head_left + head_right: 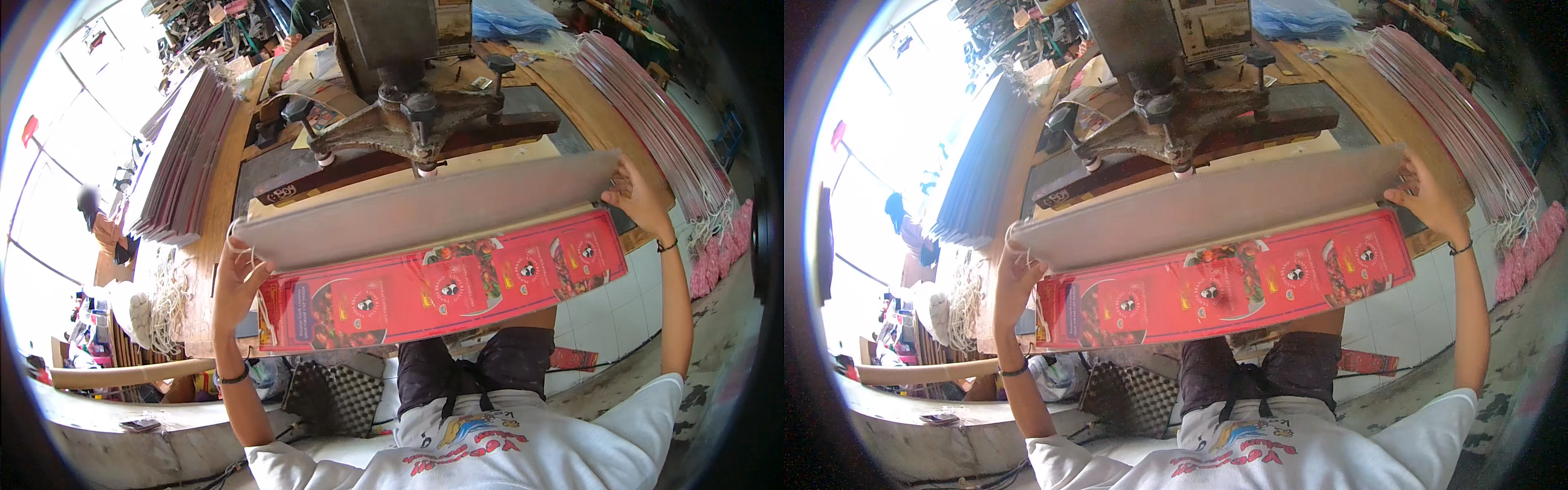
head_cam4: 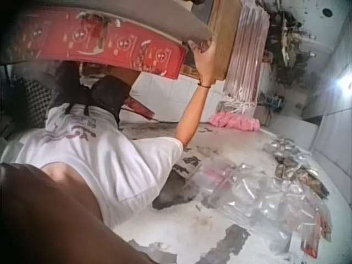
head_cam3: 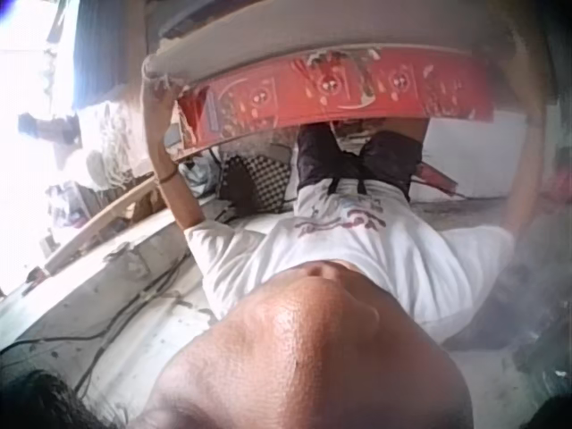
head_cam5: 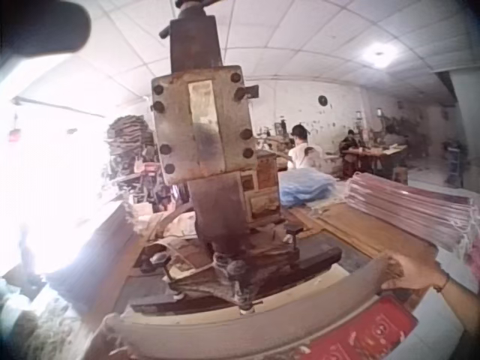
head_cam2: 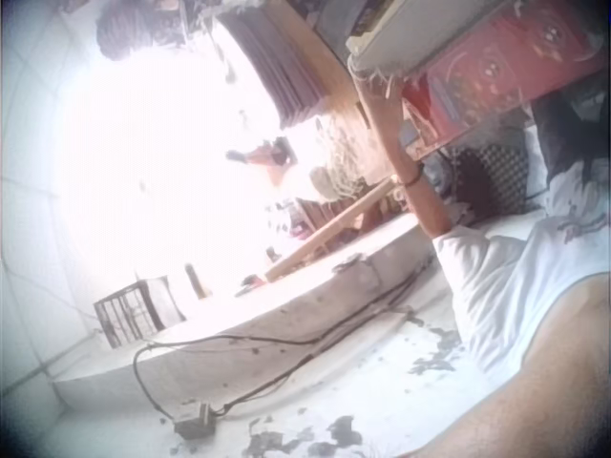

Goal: The person threads a white string through holes in a red cardboard product label, ties the string, and then uses a hand-operated press to punch or secure parts of the assembly.

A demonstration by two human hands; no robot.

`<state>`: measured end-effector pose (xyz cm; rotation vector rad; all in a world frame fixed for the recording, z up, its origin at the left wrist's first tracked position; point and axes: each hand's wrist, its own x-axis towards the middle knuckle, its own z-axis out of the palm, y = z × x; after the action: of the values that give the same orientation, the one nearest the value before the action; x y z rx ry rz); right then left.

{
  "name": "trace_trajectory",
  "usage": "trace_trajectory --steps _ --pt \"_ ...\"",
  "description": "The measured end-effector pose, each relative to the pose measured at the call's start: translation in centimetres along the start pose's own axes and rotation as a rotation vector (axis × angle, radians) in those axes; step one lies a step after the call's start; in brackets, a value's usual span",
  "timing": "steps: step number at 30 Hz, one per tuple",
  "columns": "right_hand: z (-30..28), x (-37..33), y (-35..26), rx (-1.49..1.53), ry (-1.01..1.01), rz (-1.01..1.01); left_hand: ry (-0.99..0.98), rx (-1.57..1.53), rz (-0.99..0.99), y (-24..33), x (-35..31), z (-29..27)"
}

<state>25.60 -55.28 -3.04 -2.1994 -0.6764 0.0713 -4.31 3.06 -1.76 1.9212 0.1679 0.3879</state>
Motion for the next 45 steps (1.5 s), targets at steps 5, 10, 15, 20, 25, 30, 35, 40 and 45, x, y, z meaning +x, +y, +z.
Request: trace_trajectory --steps 5,10,15,20,25,30,35,40,45 --pt "0.2 -2.0 0.1 -0.055 0.088 -0.019 0.171 0.219 -0.036 -1.5 -2.9 -1.0" --pt "1.2 -7.2 -1.6 -0.09 0.391 0.034 0.413 0.386 0.084 -2.3 -10.4 -0.4" --pt "6.0 -12.5 -2.3 -0.016 0.434 0.129 0.671 0.297 0.134 -2.1 -15.3 6.9" --pt "9.1 -11.8 -2.7 -0.089 0.477 0.192 0.731 0.445 0.015 -1.7 -14.3 12.2" --pt "9.3 -9.6 -2.6 -0.196 0.483 0.207 0.752 0.482 -0.023 -1.7 -14.7 11.5" --pt "10.3 -11.9 -1.5 -0.105 0.881 0.031 0.833 0.516 0.038 -2.5 -15.4 12.8" --pt "18.0 -18.2 4.2 0.104 0.976 0.261 0.564 0.371 -0.173 -7.0 -21.7 20.7" --pt "28.4 -20.2 -0.3 -0.267 0.374 0.228 -0.08 0.74 -0.322 -10.8 -23.5 28.6" --pt "28.0 -18.3 2.0 -0.417 0.184 0.265 0.032 0.631 -0.142 -16.3 -18.9 29.1"
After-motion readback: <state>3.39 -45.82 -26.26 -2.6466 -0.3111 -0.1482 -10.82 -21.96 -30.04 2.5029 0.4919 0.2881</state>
